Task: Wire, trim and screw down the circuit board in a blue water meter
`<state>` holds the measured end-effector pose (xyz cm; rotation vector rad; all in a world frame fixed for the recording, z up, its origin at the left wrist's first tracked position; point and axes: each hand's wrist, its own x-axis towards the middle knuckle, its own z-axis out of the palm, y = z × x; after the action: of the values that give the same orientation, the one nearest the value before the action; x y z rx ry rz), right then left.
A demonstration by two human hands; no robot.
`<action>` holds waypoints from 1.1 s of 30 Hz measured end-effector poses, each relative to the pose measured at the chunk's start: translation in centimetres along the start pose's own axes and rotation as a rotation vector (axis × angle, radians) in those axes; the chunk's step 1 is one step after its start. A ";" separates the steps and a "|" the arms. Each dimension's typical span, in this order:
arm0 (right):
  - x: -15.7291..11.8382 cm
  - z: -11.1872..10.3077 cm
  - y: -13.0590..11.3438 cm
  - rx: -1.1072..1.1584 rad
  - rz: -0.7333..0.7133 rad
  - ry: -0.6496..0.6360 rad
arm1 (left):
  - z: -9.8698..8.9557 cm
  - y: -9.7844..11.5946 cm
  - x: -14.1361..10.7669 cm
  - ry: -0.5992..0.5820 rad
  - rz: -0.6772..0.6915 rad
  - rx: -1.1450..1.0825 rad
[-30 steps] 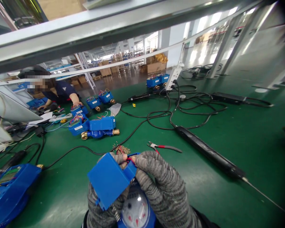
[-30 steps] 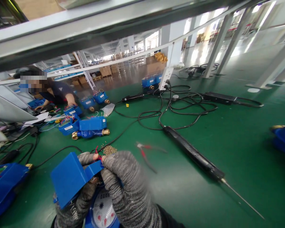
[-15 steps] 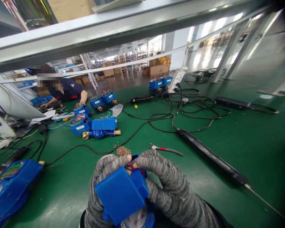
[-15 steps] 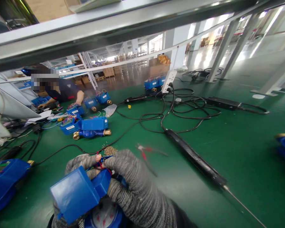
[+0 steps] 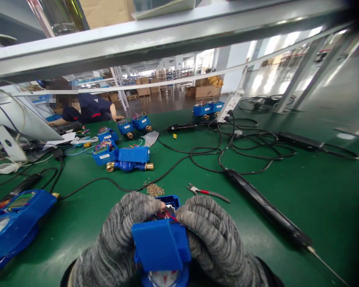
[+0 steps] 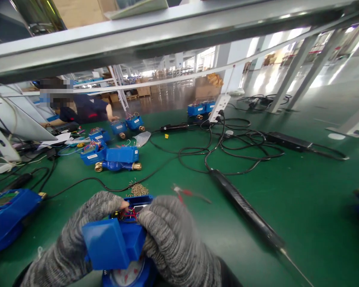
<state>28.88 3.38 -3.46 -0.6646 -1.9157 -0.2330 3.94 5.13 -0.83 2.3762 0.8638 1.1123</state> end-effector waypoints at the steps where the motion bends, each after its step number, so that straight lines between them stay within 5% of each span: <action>1: -0.1 -0.1 0.0 -0.001 -0.010 -0.005 | -0.9 0.2 0.1 -0.062 0.084 0.065; 4: -0.3 -0.4 -0.1 -0.016 -0.010 -0.016 | -3.2 1.1 1.1 -0.261 0.142 0.041; 7: -0.5 -0.6 -0.2 -0.054 0.012 -0.017 | -3.9 1.4 2.7 -0.380 -0.050 -0.236; 14: -0.4 -1.1 0.0 -0.112 -0.004 -0.070 | -1.9 -0.6 3.9 -0.249 -0.334 -0.944; 17: -0.8 -1.7 0.1 -0.134 -0.035 -0.140 | -2.0 -0.3 4.3 -0.251 -0.373 -0.814; 22: -1.9 -2.2 -0.4 -0.096 0.020 -0.229 | -2.3 0.6 5.9 -0.468 -0.274 -0.445; 28: -2.3 -1.2 -1.1 -0.083 0.117 -0.168 | -2.2 0.4 6.9 -0.453 -0.101 -0.411; 33: -2.3 -0.7 -1.0 -0.120 0.136 -0.148 | -1.4 0.5 5.9 -0.357 -0.177 -0.378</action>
<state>29.54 1.43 -5.05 -0.9104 -1.9991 -0.2185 5.98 8.79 3.62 2.0499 0.6559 0.6809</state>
